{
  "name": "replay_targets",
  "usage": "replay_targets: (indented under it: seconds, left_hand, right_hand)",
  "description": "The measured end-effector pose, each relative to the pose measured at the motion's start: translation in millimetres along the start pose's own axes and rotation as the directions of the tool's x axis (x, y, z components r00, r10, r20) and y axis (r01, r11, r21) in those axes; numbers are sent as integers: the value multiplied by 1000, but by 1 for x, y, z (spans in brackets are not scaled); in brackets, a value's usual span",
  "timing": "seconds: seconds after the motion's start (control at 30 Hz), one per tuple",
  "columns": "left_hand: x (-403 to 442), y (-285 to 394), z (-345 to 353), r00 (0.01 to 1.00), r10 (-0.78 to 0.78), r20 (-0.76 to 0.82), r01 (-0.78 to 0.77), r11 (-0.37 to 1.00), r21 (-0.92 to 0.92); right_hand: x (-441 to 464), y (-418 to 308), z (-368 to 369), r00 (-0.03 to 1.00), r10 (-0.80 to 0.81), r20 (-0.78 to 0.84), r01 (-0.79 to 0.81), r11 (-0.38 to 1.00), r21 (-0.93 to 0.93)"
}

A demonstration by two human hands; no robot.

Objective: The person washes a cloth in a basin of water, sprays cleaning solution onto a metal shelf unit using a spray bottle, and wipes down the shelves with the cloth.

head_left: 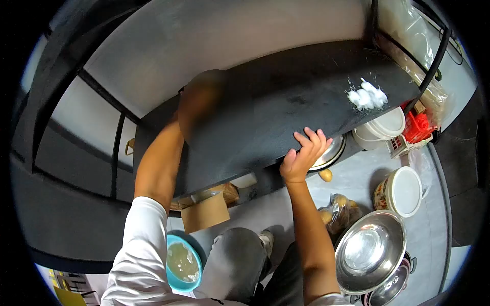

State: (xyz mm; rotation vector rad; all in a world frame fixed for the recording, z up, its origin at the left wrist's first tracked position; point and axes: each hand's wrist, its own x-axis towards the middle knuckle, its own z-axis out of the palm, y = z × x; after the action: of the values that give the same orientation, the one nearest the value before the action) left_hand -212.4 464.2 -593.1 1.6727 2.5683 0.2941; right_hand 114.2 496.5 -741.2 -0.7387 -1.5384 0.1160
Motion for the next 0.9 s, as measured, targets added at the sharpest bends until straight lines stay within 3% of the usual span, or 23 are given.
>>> replay_targets:
  seconds: [0.07,0.17,0.23,0.27,0.33,0.4,0.43,0.5,0.57,0.6,0.63,0.67,0.7,0.73,0.77,0.83,0.9]
  left_hand:
    - [34,21,13,996,84,19,-85,995,46]
    - [122,41,57,987,136,90,-156,944,291]
    - [143,89,65,992,129,-1,-127,974,186]
    - [136,129,58,991,85,-107,-87,996,-10]
    - [125,191,48,981,169,-96,-174,983,-51]
    - [145,212,84,931,340,-135,-346,938,-19]
    - [111,235,71,934,331,-132,-343,936,-80]
    - [84,238,71,817,569,-93,-576,813,-82]
    - [58,217,81,730,660,-177,-677,734,-56]
    - [25,214,54,786,618,-15,-611,774,-167]
    - [0,198,51,814,580,-41,-579,801,-152]
    - [-19,176,45,770,635,-70,-636,754,-163]
    - [-40,154,37,804,595,-1,-592,800,-95]
    - [-52,124,37,779,622,-73,-626,779,-37]
    - [-70,113,19,896,437,74,-422,892,-161]
    - [-67,48,28,959,267,93,-262,963,-60]
    - [-66,58,10,988,152,-33,-149,986,73]
  right_hand:
    - [-2,1,3,1000,7,-17,-7,1000,12]
    - [-5,5,5,999,26,-19,-25,999,36]
    - [-8,7,5,999,39,-8,-39,999,30]
    - [-9,8,6,999,38,-19,-38,999,21]
    - [-10,12,4,1000,8,2,-8,1000,-2]
    - [-7,14,1,1000,-3,27,2,1000,7]
    - [-6,9,-3,999,16,41,-16,1000,8]
    - [0,3,-12,997,34,75,-36,999,19]
    - [5,0,-21,990,25,137,-26,1000,7]
    - [8,-1,-26,986,24,166,-24,1000,-2]
    - [11,-3,-30,983,18,181,-19,1000,5]
    - [13,-3,-32,981,16,193,-18,1000,9]
    - [14,-3,-34,978,11,207,-14,1000,13]
    - [15,-4,-33,980,14,198,-19,1000,21]
    - [15,-6,-32,982,19,186,-25,999,28]
    - [15,-9,-29,987,32,155,-39,998,40]
    - [15,-8,-27,989,36,142,-45,997,58]
